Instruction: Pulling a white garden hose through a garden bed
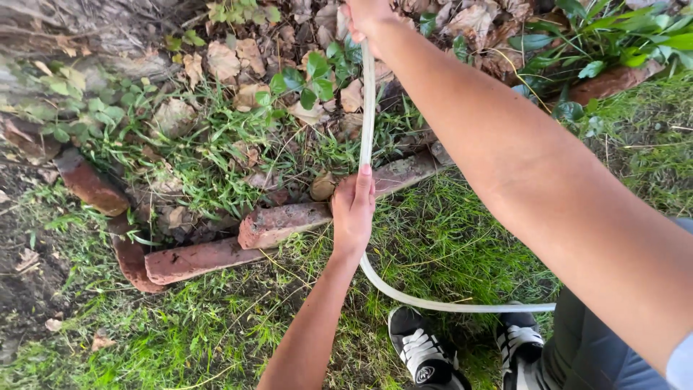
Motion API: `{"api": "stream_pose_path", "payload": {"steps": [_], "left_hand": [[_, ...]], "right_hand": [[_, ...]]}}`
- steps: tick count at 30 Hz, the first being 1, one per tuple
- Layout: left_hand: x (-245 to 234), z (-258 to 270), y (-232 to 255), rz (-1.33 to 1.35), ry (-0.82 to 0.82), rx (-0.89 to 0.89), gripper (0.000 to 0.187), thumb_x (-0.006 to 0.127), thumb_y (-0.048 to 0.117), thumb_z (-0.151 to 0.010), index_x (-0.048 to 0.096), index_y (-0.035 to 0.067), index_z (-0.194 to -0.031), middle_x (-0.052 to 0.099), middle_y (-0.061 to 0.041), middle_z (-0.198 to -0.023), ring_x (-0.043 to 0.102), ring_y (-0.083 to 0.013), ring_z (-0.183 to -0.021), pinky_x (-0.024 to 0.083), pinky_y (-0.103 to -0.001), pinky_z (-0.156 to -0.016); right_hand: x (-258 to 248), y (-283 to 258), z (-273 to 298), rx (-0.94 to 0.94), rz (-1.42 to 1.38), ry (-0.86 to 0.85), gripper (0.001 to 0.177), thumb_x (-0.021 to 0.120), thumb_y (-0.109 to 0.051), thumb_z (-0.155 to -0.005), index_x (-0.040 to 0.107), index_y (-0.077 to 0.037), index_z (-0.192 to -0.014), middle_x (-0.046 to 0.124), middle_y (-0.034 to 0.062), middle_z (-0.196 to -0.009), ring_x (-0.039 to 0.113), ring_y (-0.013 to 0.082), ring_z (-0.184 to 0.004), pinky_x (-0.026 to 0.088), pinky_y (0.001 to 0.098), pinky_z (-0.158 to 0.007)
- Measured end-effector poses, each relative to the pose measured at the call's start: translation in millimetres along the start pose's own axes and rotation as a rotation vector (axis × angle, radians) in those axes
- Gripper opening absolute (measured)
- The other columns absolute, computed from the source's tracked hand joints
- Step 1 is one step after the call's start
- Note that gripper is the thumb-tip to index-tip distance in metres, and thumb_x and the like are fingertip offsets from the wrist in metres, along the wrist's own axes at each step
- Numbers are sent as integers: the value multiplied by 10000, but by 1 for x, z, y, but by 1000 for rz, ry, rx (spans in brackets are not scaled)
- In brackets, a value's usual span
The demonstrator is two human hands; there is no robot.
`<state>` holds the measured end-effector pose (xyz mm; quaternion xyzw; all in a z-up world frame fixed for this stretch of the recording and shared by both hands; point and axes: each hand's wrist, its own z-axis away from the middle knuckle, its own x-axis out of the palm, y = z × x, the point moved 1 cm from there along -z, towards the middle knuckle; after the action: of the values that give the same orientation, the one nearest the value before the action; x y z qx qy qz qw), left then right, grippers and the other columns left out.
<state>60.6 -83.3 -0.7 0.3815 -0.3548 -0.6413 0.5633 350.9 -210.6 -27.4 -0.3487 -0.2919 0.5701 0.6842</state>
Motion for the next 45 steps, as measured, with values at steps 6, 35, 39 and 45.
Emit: {"api": "stream_pose_path", "payload": {"steps": [6,35,39,45], "left_hand": [[-9,11,-9,142,-182,33,402,384,382,-1024,495,127,-734,355,66,-527,270,-28,-404,195,-190,-345],[-47,60,-59,45,-192,-153,365,379,372,-1034,506,115,-807,374,66,-543,267,-13,-381,228,-170,-296],[-51,67,-61,75,-150,-198,374,389,391,-1020,481,119,-780,341,69,-558,244,-23,-416,212,-184,-329],[-56,72,-69,102,-149,-177,360,388,367,-1028,479,125,-776,329,74,-536,229,-24,-391,202,-192,-304]], "right_hand": [[-7,25,18,-36,-101,3,325,438,-150,-1009,451,-94,-1329,494,11,-685,351,76,-470,266,180,-345],[28,56,91,138,-117,-123,500,397,-166,-1028,315,-256,-1514,457,-15,-665,330,75,-451,281,183,-372],[40,66,90,114,-6,-113,511,423,-170,-1013,309,-258,-1503,493,-16,-679,356,64,-464,310,183,-393],[47,68,99,97,2,-149,515,412,-185,-1023,282,-277,-1514,443,-34,-610,317,61,-433,282,182,-365]]}}
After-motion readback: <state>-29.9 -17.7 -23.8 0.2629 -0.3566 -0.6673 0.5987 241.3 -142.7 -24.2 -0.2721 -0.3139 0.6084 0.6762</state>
